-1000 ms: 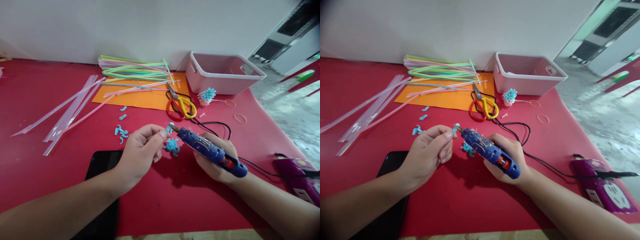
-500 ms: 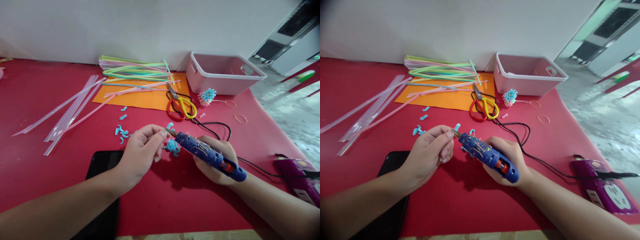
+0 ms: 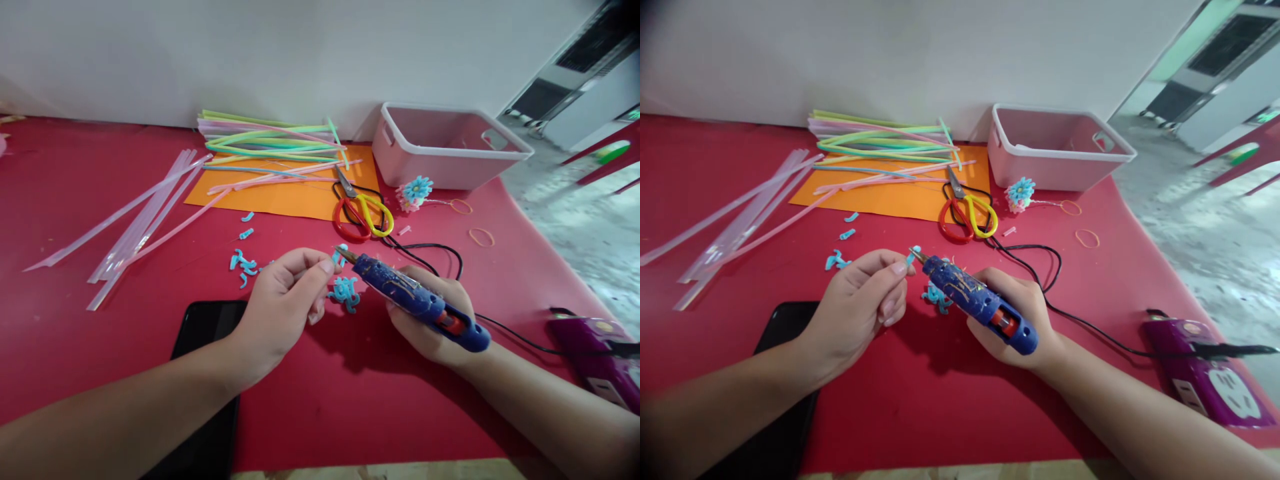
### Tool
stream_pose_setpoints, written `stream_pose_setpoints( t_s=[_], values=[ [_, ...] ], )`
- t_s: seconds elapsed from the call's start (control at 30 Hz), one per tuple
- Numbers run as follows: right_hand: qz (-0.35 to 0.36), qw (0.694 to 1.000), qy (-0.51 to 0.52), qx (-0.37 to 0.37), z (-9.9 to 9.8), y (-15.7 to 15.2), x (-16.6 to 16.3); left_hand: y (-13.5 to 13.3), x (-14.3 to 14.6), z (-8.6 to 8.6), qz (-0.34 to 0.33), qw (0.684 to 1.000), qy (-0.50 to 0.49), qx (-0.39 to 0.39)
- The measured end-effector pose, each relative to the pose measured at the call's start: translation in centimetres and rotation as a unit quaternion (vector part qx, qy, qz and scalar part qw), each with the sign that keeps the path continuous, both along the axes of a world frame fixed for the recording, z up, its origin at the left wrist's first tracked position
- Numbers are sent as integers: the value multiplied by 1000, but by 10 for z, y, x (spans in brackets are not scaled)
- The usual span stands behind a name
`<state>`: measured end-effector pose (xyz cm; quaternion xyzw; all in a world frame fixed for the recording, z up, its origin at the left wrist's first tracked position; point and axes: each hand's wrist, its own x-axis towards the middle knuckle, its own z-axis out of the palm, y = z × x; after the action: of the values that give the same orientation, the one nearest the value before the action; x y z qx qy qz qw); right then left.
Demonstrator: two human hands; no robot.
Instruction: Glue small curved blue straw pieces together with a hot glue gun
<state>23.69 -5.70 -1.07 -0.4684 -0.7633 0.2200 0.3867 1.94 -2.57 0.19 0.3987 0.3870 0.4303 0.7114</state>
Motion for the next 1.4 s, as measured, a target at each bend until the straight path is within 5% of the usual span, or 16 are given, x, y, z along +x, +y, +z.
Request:
stream_pose_setpoints(
  t_s=[1.4],
  values=[
    [16,1000,-5,23,6,-1,-1,1,0,-4,1,1000,-22,-1]
  ],
)
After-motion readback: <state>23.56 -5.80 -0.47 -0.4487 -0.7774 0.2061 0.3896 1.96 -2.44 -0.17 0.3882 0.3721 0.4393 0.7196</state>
